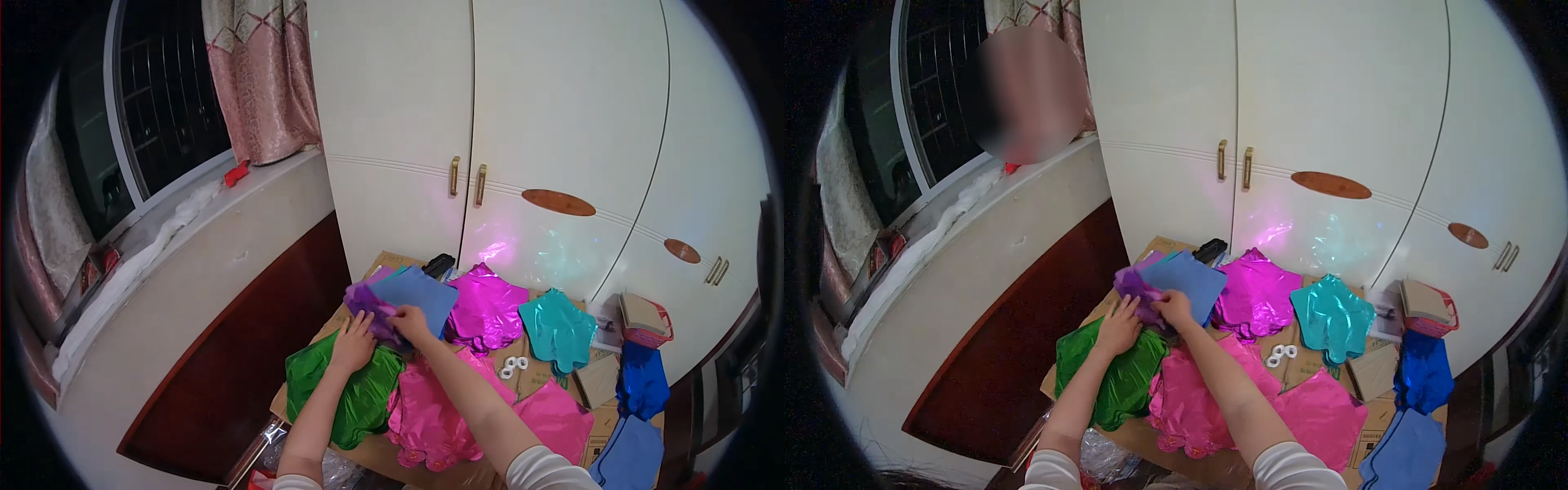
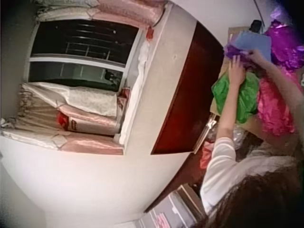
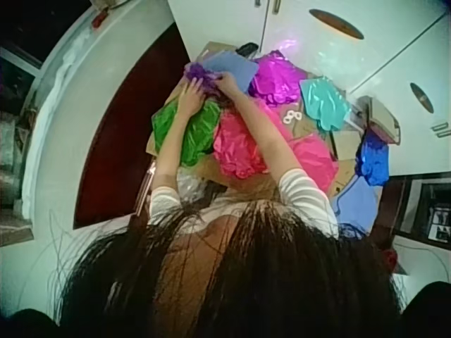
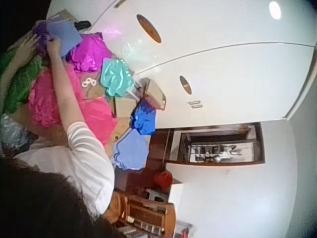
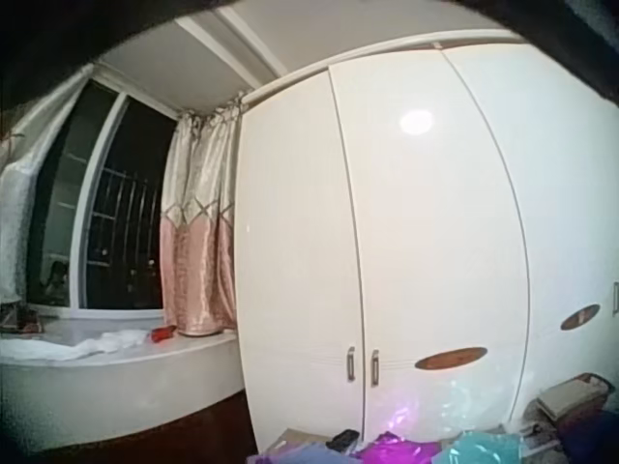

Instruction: Folding foil balloons and inserting them along with cardboard backing into plastic sleeves.

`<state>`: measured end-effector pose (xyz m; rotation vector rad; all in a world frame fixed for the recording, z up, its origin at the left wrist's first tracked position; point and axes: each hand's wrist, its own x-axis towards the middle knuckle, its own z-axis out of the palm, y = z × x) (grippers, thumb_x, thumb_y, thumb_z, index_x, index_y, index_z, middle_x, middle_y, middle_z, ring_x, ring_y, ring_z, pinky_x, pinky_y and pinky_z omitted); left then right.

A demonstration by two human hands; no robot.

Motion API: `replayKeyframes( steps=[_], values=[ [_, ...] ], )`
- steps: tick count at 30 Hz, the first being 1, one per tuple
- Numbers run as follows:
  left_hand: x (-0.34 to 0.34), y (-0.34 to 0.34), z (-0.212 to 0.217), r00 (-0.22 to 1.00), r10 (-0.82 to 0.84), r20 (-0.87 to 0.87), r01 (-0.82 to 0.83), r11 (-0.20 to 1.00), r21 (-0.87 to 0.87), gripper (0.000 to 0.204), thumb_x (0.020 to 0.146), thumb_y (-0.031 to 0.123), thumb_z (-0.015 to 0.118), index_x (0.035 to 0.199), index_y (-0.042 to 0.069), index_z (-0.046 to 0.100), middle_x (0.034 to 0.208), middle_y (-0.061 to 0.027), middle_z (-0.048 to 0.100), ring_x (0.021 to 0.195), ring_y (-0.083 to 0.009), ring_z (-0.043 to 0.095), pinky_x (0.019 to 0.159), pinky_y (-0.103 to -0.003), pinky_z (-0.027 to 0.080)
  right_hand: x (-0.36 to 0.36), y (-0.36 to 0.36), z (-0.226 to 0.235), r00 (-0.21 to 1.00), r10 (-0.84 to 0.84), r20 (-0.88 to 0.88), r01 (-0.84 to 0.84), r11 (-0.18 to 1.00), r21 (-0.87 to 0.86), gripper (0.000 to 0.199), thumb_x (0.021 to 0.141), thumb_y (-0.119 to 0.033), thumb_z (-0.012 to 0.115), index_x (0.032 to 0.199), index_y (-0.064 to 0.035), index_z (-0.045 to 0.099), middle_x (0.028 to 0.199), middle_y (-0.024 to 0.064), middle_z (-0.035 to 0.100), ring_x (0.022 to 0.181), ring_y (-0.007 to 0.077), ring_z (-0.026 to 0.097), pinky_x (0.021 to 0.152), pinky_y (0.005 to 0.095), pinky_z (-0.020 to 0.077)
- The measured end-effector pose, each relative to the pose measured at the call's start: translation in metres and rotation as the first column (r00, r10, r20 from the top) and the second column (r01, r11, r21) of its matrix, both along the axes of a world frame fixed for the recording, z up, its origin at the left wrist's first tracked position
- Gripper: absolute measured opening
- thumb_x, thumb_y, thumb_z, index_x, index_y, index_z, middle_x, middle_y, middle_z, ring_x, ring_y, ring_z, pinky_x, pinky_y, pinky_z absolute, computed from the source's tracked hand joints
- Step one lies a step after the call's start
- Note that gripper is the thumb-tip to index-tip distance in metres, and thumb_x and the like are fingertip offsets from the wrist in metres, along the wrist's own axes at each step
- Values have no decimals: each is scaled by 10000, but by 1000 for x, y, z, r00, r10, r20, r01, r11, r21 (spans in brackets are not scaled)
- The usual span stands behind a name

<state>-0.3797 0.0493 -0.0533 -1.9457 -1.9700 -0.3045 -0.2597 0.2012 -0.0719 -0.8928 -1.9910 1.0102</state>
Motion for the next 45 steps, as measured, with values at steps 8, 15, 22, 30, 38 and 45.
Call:
replayKeyframes(
  steps=[8, 15, 22, 30, 38, 45],
  values=[
    [-3, 7, -16, 972, 35, 233, -12, 995, -99, 309, 895, 253, 496, 1130, 54, 525, 1222, -145, 563, 1129, -274, 547, 1043, -491, 315, 96, 102, 72, 811, -378, -446, 327, 926, -190, 189, 725, -22, 691, 900, -38, 621, 741, 46, 606, 652, 142, 560, 568, 292, 449],
    [-2, 6, -9, 955, 101, 279, -46, 979, -198, 327, 895, 257, 496, 1146, 48, 507, 1203, -148, 569, 1129, -285, 543, 1030, -499, 329, 144, -1, 206, 948, -116, -295, 272, 774, 572, 161, 744, 33, 585, 870, -65, 607, 813, 138, 591, 719, 280, 605, 633, 361, 475],
    [-4, -29, 7, 879, 63, 472, -39, 997, -60, 381, 867, 287, 538, 1157, 41, 516, 1250, -170, 514, 1179, -331, 480, 1005, -522, 337, 80, -131, 178, 975, -45, 219, -138, 645, 751, 111, 758, -80, 531, 738, -36, 631, 827, 125, 555, 822, 309, 579, 696, 401, 503],
    [-15, -225, -1, 795, 357, 490, -407, 914, -5, 363, 809, 214, 611, 1120, 38, 544, 1153, -216, 526, 1083, -362, 507, 901, -431, 432, 14, -264, 25, 862, 271, 428, -504, 541, 674, 90, 680, -104, 565, 612, -63, 607, 784, 95, 547, 781, 237, 593, 634, 352, 517],
    [19, -307, -77, 370, 144, 918, -536, 840, 84, 287, 823, 28, 596, 1107, 26, 562, 1031, -94, 530, 887, -178, 552, 747, -295, 465, -9, -294, 5, 858, 276, 432, -512, 522, 682, 104, 645, -148, 605, 635, -54, 649, 796, 77, 560, 784, 229, 599, 623, 334, 524],
    [47, -283, -36, 666, 216, 714, -514, 826, 230, 274, 778, 65, 617, 1044, 15, 574, 1013, -145, 544, 925, -277, 545, 803, -363, 441, -6, -293, 5, 872, 188, 452, -481, 502, 719, 108, 629, -147, 602, 624, -48, 644, 726, 91, 575, 709, 245, 598, 585, 312, 517]
  ],
)
